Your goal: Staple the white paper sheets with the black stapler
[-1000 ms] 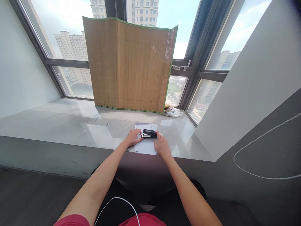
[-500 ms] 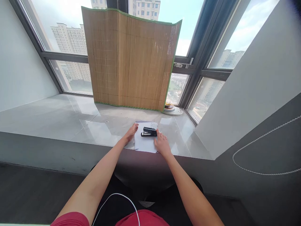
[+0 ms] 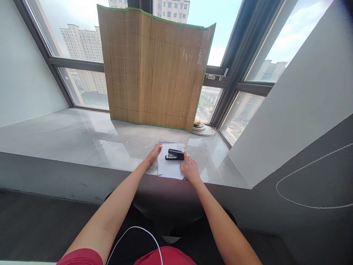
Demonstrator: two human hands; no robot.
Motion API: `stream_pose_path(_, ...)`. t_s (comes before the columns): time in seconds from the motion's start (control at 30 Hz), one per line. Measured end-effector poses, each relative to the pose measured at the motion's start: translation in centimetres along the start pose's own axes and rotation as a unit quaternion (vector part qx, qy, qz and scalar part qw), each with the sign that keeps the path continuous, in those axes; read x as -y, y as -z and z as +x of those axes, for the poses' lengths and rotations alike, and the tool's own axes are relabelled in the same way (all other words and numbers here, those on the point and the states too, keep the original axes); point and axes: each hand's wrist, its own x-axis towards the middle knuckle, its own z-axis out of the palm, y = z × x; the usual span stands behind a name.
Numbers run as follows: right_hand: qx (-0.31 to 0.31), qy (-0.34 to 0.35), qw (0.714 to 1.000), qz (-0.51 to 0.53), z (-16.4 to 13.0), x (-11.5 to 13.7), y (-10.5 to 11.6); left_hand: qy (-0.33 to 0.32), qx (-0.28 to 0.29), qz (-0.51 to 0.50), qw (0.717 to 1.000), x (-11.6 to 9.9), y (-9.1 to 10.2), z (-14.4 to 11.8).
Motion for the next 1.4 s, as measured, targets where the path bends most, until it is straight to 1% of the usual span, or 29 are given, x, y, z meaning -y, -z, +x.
stream_pose_path(0.1, 0.005, -0.001, 1.000, -0.011, 0.0, 0.0, 0.1, 0.005, 0.004, -0.026, 1.000, 0.0, 0.0, -0.1)
stream_pose_path(0.27, 0.008, -0.006, 0.999, -0.046, -0.1, 0.2, 0.1, 0.009, -0.010, -0.092, 0.996, 0.0, -0.2, -0.3)
stream_pose_path(0.53, 0.014, 0.000, 0.997, -0.075, -0.1, 0.2, 0.3, 0.010, -0.037, -0.137, 0.990, -0.2, -0.3, -0.2)
stream_pose_path(0.73, -0.007, 0.011, 0.999, -0.048, -0.3, 0.0, -0.2, 0.022, -0.058, -0.207, 0.976, 0.1, -0.5, -0.1)
stream_pose_path(0.83, -0.016, 0.006, 1.000, -0.015, -0.2, -0.3, -0.3, 0.033, -0.070, -0.241, 0.967, -0.1, -0.4, -0.1)
stream_pose_path(0.9, -0.029, -0.001, 0.999, 0.025, 0.2, -0.5, 0.1, 0.040, -0.087, -0.267, 0.959, -0.5, -0.3, 0.0)
stream_pose_path(0.97, -0.051, 0.003, 0.996, 0.071, 1.1, -0.7, 0.8, 0.043, -0.123, -0.292, 0.947, -1.0, 0.0, 0.0)
stream_pose_path(1.03, -0.073, 0.026, 0.991, 0.111, 2.5, -0.8, 1.7, 0.049, -0.178, -0.334, 0.924, -1.6, 0.3, -0.2)
stream_pose_path(1.07, -0.077, 0.042, 0.988, 0.128, 3.2, -0.8, 2.1, 0.052, -0.206, -0.369, 0.905, -1.9, 0.5, -0.5)
stream_pose_path(1.1, -0.073, 0.059, 0.985, 0.142, 4.0, -0.7, 2.4, 0.054, -0.226, -0.417, 0.879, -2.1, 0.6, -1.0)
stream_pose_path(1.13, -0.063, 0.073, 0.984, 0.153, 4.7, -0.5, 2.7, 0.055, -0.238, -0.473, 0.847, -2.2, 0.6, -1.6)
stream_pose_path(1.2, -0.030, 0.087, 0.982, 0.164, 5.8, -0.1, 2.9, 0.058, -0.246, -0.584, 0.772, -2.4, 0.5, -3.0)
stream_pose_path(1.27, 0.012, 0.092, 0.982, 0.166, 6.5, 0.5, 2.9, 0.068, -0.248, -0.661, 0.705, -2.5, 0.2, -4.5)
stream_pose_path(1.33, 0.042, 0.106, 0.980, 0.160, 6.7, 1.0, 2.8, 0.081, -0.254, -0.703, 0.660, -2.6, 0.0, -5.5)
stream_pose_path(1.4, 0.047, 0.119, 0.982, 0.141, 6.6, 1.6, 2.8, 0.090, -0.248, -0.727, 0.634, -2.6, -0.2, -6.1)
